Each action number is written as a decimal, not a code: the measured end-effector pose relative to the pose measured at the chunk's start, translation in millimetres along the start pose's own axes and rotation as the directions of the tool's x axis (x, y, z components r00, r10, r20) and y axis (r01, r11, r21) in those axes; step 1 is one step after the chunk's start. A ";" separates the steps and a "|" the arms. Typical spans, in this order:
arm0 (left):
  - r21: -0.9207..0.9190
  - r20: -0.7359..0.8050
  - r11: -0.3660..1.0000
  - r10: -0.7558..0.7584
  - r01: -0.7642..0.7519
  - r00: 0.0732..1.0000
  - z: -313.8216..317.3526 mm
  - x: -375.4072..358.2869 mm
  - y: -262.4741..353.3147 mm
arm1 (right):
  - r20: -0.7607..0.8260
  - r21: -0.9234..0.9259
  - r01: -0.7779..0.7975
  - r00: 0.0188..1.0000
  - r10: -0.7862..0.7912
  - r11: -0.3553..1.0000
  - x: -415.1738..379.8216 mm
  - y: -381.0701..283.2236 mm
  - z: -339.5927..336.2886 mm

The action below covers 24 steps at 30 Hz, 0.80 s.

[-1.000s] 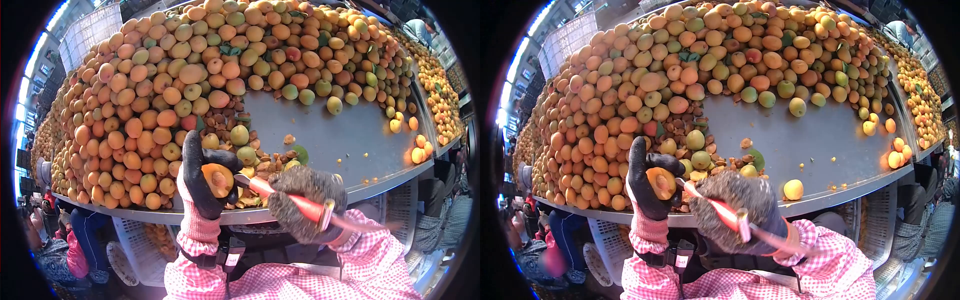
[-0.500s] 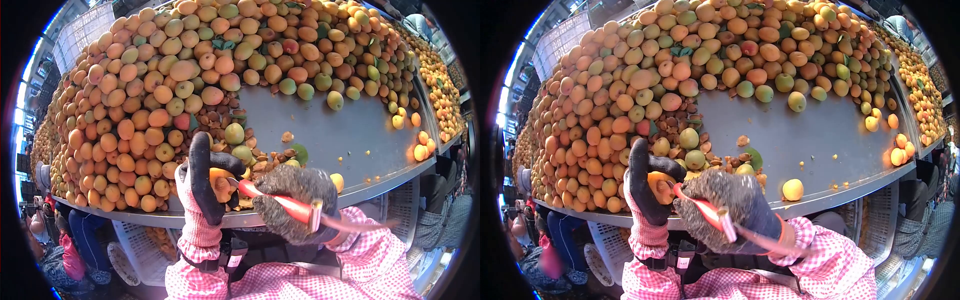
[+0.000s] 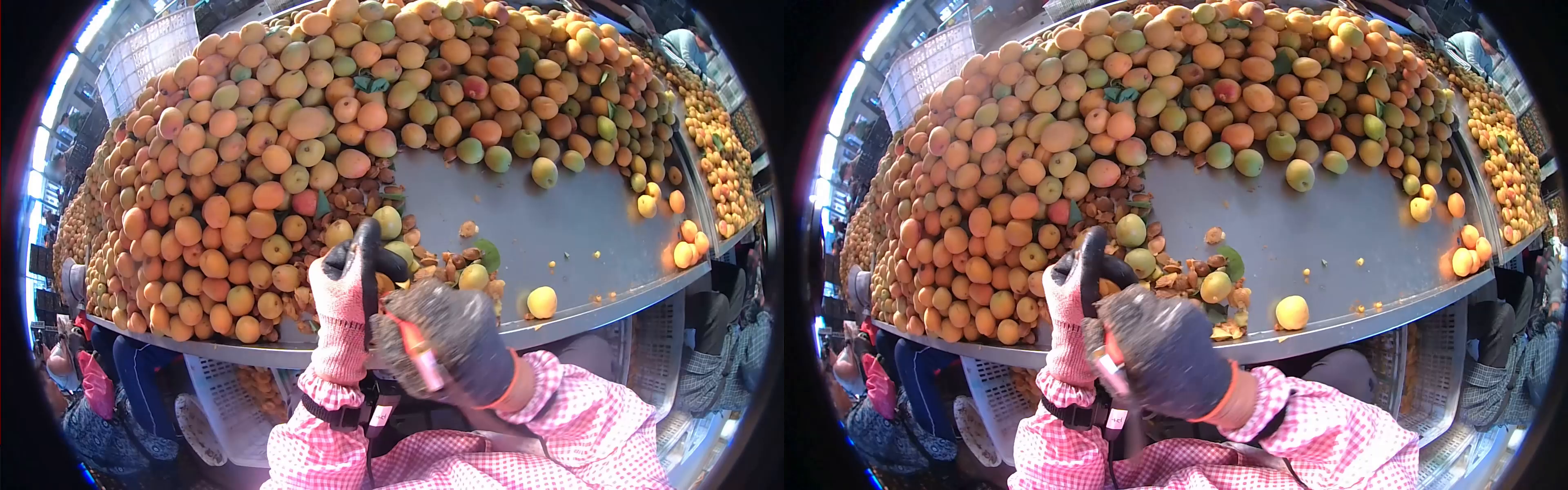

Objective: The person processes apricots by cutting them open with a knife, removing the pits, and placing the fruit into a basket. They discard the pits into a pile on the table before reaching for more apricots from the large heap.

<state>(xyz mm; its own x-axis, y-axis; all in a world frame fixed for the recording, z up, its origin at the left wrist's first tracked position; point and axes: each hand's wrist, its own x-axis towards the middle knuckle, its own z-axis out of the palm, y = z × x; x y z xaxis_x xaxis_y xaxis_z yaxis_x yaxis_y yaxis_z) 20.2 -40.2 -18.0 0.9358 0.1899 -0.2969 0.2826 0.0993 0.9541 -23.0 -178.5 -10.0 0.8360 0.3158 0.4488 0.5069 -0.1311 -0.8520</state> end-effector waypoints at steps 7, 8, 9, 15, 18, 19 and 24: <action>0.222 0.278 0.733 0.585 -0.643 0.762 -10.8 3.7 -24.2 | 0.008 0.486 -0.495 0.827 0.562 0.720 20.7 5.6 -36.1; 0.245 0.323 0.636 0.658 -0.732 0.680 -11.8 7.3 -27.6 | 0.078 0.649 -0.518 0.773 0.629 0.556 19.5 13.3 -40.1; 0.264 0.365 0.530 0.718 -0.806 0.592 -13.0 9.3 -30.6 | 0.166 0.775 -0.518 0.719 0.675 0.361 20.7 18.3 -44.0; 0.468 0.524 0.197 0.724 -0.862 0.449 -21.3 17.0 -22.3 | 0.314 0.838 -0.519 0.713 0.627 0.171 24.2 35.9 -41.7; 0.062 0.151 0.998 -0.037 0.028 0.988 -9.4 2.0 -5.2 | 0.124 0.435 -0.521 0.842 0.524 0.734 18.1 14.5 -24.6; 0.056 0.143 0.998 -0.036 0.028 0.989 -3.8 2.4 -6.2 | 0.132 0.431 -0.523 0.843 0.522 0.735 17.8 19.5 -19.5; -0.135 -0.095 0.991 -0.013 0.000 0.995 -2.7 12.5 -17.9 | 0.061 -0.387 0.137 0.990 -0.123 0.912 16.4 -4.6 6.3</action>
<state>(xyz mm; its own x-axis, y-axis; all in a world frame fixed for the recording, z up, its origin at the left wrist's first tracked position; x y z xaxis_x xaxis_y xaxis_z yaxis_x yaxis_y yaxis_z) 26.3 -37.1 -38.9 0.9078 0.2805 -0.3119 0.2519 0.2303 0.9400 -12.9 -166.8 -0.4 0.7526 0.3863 0.5333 0.6585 -0.4398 -0.6107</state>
